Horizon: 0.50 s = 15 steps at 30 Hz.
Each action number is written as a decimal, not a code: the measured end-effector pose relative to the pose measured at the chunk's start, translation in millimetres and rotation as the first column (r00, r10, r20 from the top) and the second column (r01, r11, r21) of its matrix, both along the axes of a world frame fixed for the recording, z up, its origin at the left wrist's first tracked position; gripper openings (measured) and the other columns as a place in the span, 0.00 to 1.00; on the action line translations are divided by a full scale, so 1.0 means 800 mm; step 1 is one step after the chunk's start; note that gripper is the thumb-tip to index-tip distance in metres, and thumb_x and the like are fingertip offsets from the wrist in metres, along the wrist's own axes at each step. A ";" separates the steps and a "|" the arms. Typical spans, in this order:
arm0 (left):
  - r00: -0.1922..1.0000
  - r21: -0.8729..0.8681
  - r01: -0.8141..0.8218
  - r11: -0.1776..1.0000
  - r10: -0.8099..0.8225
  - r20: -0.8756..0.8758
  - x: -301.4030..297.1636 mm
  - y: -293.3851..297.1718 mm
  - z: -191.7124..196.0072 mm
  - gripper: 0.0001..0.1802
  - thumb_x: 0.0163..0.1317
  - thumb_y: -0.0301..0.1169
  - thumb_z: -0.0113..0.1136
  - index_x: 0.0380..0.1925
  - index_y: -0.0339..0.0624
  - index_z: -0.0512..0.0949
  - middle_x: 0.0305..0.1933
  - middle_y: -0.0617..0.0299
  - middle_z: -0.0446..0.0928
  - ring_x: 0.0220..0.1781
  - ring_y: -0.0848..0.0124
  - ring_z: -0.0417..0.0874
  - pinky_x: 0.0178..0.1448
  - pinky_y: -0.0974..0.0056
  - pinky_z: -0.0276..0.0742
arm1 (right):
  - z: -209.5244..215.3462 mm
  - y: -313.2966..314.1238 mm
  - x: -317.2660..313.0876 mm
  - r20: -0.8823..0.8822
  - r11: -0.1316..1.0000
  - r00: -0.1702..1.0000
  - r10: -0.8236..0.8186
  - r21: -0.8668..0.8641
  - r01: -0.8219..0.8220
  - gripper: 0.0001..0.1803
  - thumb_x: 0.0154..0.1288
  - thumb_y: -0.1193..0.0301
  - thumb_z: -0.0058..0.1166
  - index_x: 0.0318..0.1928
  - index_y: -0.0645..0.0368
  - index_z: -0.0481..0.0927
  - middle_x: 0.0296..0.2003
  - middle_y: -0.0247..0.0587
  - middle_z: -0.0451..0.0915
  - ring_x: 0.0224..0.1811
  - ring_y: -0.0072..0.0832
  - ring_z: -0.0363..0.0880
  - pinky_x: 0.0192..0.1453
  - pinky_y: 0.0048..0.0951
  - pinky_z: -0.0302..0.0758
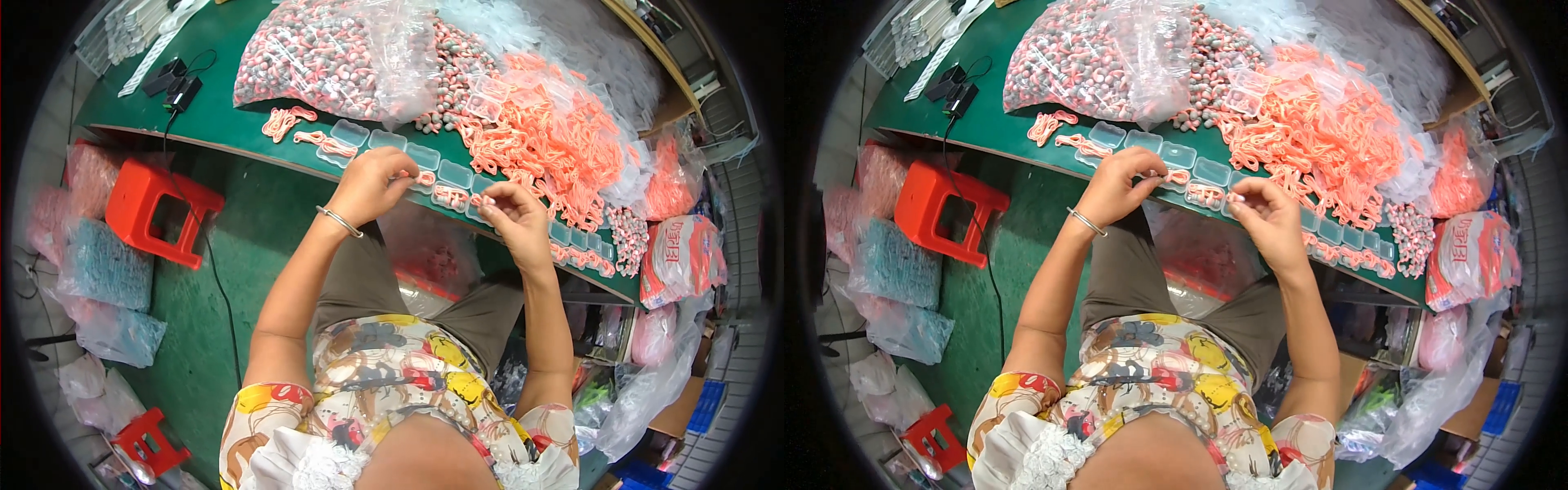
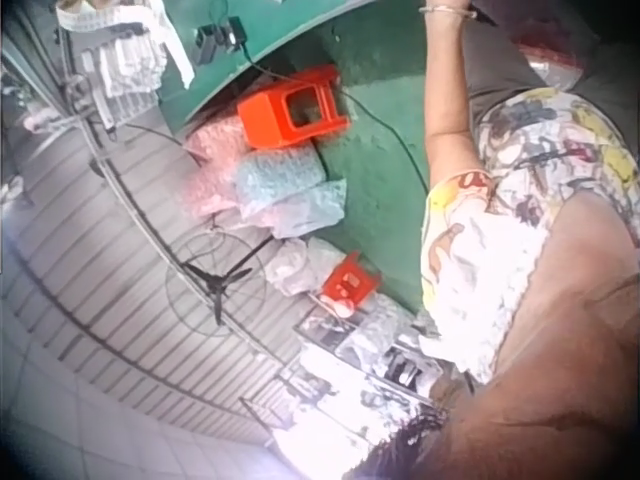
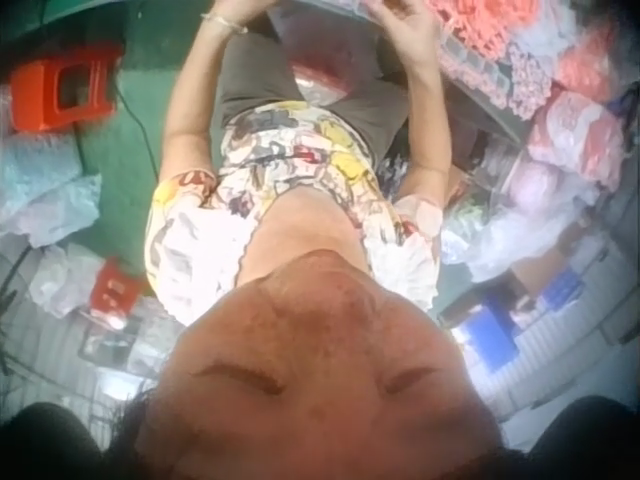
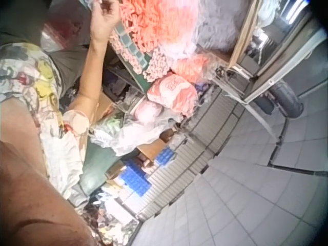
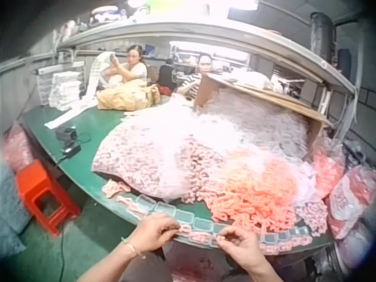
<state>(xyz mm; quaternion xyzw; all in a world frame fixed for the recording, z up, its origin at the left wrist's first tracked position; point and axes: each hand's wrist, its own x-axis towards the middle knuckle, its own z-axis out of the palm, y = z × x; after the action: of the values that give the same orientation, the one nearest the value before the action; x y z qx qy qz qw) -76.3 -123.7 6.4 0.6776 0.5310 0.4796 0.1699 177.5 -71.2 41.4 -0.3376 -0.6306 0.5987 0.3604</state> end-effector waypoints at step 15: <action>0.946 0.105 -0.104 0.989 0.130 -0.296 0.002 0.004 -0.013 0.04 0.50 0.25 0.64 0.28 0.45 0.80 0.34 0.64 0.77 0.39 0.62 0.77 0.43 0.58 0.69 | -0.028 0.006 -0.097 0.370 0.462 0.896 -0.247 0.857 -0.227 0.08 0.53 0.80 0.58 0.35 0.63 0.75 0.33 0.47 0.77 0.38 0.44 0.78 0.41 0.40 0.74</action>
<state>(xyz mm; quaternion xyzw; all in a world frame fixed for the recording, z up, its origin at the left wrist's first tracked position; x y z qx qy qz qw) -74.8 -120.8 -4.0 0.7170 0.5684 0.4026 0.0280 100.0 -66.1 19.1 -0.2319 -0.9102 0.0871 0.3318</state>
